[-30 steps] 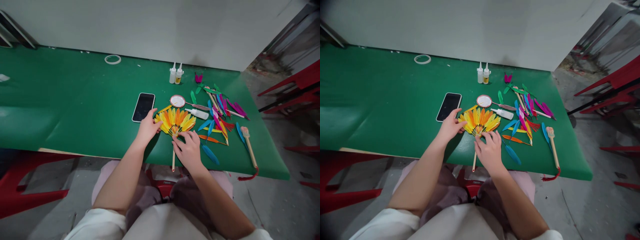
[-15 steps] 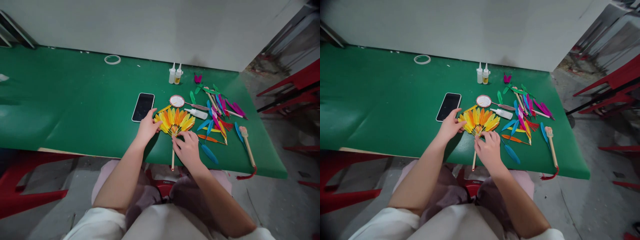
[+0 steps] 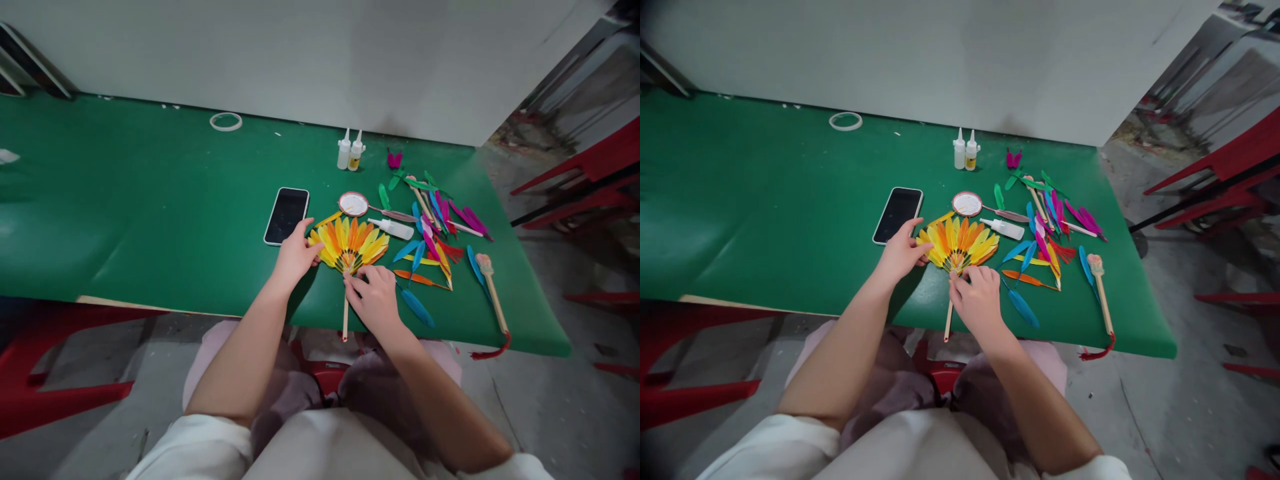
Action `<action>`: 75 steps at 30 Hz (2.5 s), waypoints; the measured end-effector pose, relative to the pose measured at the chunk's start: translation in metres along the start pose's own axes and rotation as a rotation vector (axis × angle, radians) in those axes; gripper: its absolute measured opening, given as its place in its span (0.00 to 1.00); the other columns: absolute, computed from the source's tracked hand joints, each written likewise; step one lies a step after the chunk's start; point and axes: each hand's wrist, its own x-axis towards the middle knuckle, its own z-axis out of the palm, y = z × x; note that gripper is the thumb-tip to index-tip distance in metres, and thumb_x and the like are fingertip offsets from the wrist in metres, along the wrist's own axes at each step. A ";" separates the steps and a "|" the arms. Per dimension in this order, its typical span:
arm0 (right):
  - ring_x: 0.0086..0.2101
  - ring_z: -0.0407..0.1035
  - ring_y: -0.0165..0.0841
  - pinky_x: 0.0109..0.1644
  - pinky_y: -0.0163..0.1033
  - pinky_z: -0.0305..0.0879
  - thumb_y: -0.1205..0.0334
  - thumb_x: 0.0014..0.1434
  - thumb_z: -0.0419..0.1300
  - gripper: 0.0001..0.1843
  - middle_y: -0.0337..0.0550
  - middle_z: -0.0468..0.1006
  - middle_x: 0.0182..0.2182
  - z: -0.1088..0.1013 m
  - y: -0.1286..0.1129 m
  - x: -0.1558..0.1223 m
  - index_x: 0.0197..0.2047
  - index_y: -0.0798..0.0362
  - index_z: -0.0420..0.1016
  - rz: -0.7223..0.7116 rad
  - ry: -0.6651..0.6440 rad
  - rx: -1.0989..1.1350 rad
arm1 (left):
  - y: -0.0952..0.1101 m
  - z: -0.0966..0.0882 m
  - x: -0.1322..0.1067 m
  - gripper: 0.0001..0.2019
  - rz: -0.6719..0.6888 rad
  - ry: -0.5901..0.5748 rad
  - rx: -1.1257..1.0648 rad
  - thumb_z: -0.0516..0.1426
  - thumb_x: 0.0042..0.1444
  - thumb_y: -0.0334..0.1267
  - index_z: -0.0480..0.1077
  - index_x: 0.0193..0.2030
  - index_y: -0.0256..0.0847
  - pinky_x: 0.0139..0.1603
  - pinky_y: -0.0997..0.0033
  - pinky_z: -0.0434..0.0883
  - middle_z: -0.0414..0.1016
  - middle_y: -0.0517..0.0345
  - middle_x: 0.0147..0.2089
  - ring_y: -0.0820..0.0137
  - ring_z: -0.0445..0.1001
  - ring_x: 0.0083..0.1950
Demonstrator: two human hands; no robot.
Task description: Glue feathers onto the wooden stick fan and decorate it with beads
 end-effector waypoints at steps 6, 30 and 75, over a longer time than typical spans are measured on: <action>0.32 0.60 0.31 0.37 0.40 0.52 0.60 0.58 0.55 0.10 0.41 0.71 0.26 0.000 0.001 0.001 0.37 0.48 0.78 -0.018 -0.032 0.003 | 0.000 0.000 0.000 0.31 0.008 0.010 -0.008 0.58 0.49 0.32 0.55 0.61 0.43 0.22 0.74 0.69 0.68 0.63 0.22 0.72 0.71 0.20; 0.16 0.61 0.26 0.22 0.35 0.41 0.58 0.54 0.53 0.18 0.38 0.70 0.13 -0.018 -0.032 -0.002 0.15 0.53 0.68 0.258 -0.069 -0.144 | 0.022 -0.010 -0.030 0.36 0.028 0.092 -0.208 0.50 0.55 0.54 0.41 0.66 0.46 0.20 0.80 0.67 0.72 0.53 0.39 0.76 0.72 0.22; 0.33 0.72 0.30 0.44 0.37 0.66 0.54 0.46 0.65 0.11 0.40 0.79 0.29 -0.005 0.011 0.060 0.28 0.54 0.76 0.760 -0.125 1.434 | 0.038 0.016 -0.032 0.33 0.081 0.030 -0.638 0.58 0.51 0.43 0.51 0.62 0.39 0.28 0.74 0.73 0.77 0.57 0.27 0.70 0.76 0.28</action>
